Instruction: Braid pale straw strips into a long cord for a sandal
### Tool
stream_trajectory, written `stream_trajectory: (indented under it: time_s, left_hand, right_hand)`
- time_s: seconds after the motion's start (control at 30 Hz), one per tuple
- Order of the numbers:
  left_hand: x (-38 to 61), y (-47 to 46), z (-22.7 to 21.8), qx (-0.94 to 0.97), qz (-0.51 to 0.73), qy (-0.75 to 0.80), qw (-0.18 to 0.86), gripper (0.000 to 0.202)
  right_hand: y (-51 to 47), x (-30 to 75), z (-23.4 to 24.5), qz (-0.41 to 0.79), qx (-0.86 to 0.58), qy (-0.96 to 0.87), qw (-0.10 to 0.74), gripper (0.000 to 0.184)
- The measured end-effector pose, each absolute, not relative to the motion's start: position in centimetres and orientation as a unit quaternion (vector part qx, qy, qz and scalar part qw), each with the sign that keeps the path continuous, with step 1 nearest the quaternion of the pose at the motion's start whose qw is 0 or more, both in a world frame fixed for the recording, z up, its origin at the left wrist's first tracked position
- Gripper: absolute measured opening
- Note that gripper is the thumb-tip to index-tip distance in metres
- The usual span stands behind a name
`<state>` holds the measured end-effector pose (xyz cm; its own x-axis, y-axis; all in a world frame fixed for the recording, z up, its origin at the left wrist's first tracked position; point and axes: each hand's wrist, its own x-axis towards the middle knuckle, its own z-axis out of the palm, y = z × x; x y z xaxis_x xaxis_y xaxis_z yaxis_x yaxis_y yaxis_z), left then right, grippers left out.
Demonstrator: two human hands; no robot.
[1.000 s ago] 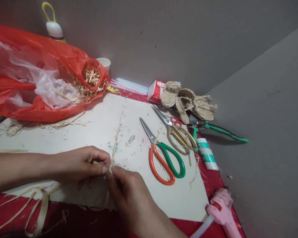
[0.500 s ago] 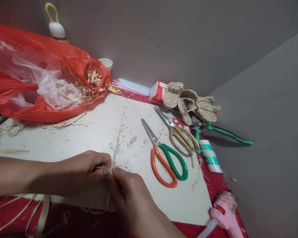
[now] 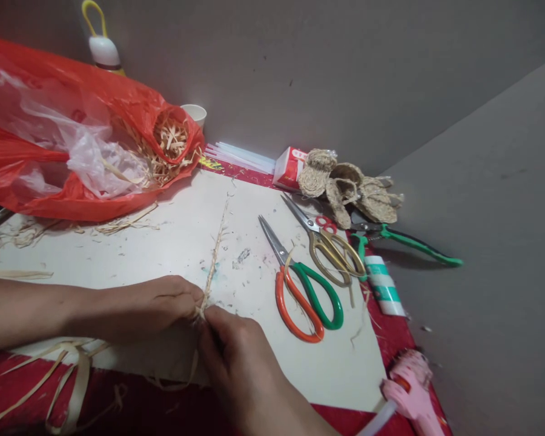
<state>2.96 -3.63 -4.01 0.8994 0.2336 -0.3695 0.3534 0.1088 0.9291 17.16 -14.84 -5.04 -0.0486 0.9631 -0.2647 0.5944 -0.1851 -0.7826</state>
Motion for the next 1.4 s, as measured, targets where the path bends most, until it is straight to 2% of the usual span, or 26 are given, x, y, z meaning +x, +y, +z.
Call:
stream_trajectory:
  time_s: [0.23, 0.53, 0.7, 1.0, 1.23, 1.4]
  left_hand:
    - [2.9, -3.2, -4.8, 0.647, -0.062, 0.227, 0.725, 0.032]
    - [2.6, -2.8, -5.4, 0.590, -0.064, 0.255, 0.763, 0.024]
    - [2.6, -2.5, -4.9, 0.552, -0.071, 0.250, 0.793, 0.023]
    - [2.6, -2.4, -5.4, 0.562, -0.084, 0.247, 0.785, 0.018]
    - [2.6, -2.6, -4.6, 0.585, -0.061, 0.255, 0.768, 0.020]
    - [2.6, -2.8, -4.6, 0.589, -0.055, 0.284, 0.755, 0.018]
  right_hand:
    - [-14.9, 17.3, -5.0, 0.427, -0.640, -0.589, 0.248, 0.026]
    - [-14.9, 17.3, -5.1, 0.423, -0.656, -0.583, 0.224, 0.029]
    - [-14.7, 17.8, -4.3, 0.487, -0.631, -0.551, 0.248, 0.030]
    - [-14.5, 19.3, -3.5, 0.586, -0.622, -0.450, 0.259, 0.034]
    - [-13.8, 20.4, -3.5, 0.582, -0.616, -0.466, 0.252, 0.032]
    - [-13.9, 21.5, -3.0, 0.588, -0.616, -0.473, 0.229, 0.038]
